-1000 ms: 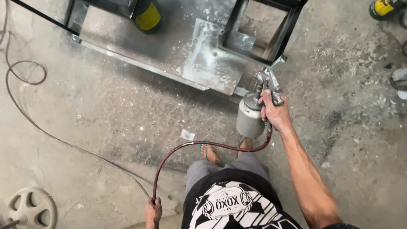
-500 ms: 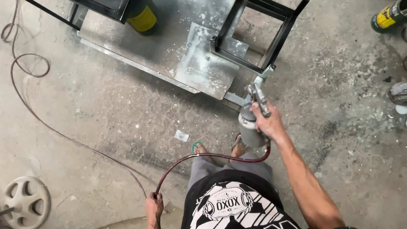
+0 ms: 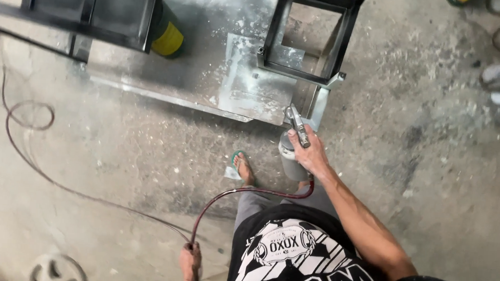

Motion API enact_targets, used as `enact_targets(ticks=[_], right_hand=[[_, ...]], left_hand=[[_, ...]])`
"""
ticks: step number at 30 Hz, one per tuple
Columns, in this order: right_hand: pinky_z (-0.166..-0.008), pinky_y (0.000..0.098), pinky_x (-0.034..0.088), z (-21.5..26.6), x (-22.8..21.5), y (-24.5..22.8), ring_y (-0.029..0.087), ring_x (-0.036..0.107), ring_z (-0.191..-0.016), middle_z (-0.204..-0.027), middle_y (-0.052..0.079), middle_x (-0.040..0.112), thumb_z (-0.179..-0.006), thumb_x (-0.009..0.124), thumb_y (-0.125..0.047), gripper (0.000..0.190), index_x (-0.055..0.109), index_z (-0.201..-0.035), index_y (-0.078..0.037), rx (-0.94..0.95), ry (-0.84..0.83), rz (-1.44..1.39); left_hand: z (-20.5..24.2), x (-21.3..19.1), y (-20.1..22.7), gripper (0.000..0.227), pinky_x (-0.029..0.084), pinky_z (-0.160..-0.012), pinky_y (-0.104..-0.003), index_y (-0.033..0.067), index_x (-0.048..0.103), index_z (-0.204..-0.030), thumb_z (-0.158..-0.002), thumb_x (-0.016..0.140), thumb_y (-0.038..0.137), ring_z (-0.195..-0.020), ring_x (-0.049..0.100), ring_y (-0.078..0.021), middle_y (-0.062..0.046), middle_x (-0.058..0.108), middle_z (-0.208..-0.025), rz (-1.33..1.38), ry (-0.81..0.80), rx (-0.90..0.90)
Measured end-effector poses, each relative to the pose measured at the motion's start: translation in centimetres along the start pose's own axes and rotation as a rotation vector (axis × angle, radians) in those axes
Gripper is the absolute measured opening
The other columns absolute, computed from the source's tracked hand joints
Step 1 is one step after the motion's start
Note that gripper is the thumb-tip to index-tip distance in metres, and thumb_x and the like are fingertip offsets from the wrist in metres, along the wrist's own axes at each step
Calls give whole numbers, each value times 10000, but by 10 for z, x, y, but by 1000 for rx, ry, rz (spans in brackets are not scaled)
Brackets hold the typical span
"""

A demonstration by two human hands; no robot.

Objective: The person uses a spray gun to apply black paint to a metal frame placed on a workbench. They reposition the frame to access different sides and continue spraying until the frame is fully coated.

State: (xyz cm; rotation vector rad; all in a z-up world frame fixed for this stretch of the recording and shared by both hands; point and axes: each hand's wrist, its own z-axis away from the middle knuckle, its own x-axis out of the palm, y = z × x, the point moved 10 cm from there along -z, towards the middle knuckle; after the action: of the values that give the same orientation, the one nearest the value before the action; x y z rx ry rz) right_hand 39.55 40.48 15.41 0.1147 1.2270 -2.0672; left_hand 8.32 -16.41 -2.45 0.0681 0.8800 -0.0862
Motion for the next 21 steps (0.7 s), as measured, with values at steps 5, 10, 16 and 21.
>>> enact_targets(ticks=[5,10,16,21], right_hand=[[-1009,471,402,-2,28,-11,370,491,-1239,-1346,182,500,-849,406,-757,879,405,-1474,-139,234,147,-84],[-714,462,498,14,35,-17,322,673,-841,-876,122,683,-904,387,-736,731,572,-1256,-122,239,384,-131],[-895,498,474,37,42,-12,401,660,-1010,-1038,156,726,-953,399,-678,686,586,-1243,-85,324,628,-195],[-333,285,502,35,74,-15,114,552,-444,-722,-1,624,-1038,495,-519,483,478,-1289,-106,256,699,-292]], left_hand=[[-83,-32,10,444,533,-897,-478,84,750,-1088,-939,540,445,-1050,709,-417,-214,780,-1049,-126,-122,78],[-153,-79,22,513,503,-981,-477,50,749,-1161,-921,508,434,-1154,663,-429,-243,747,-1172,-278,-230,106],[-216,-114,61,542,484,-947,-516,55,751,-1126,-916,508,492,-1126,640,-492,-286,744,-1100,-343,-201,217],[-235,-121,91,534,479,-939,-526,45,744,-1070,-906,505,494,-1113,616,-518,-316,722,-1082,-352,-199,269]])
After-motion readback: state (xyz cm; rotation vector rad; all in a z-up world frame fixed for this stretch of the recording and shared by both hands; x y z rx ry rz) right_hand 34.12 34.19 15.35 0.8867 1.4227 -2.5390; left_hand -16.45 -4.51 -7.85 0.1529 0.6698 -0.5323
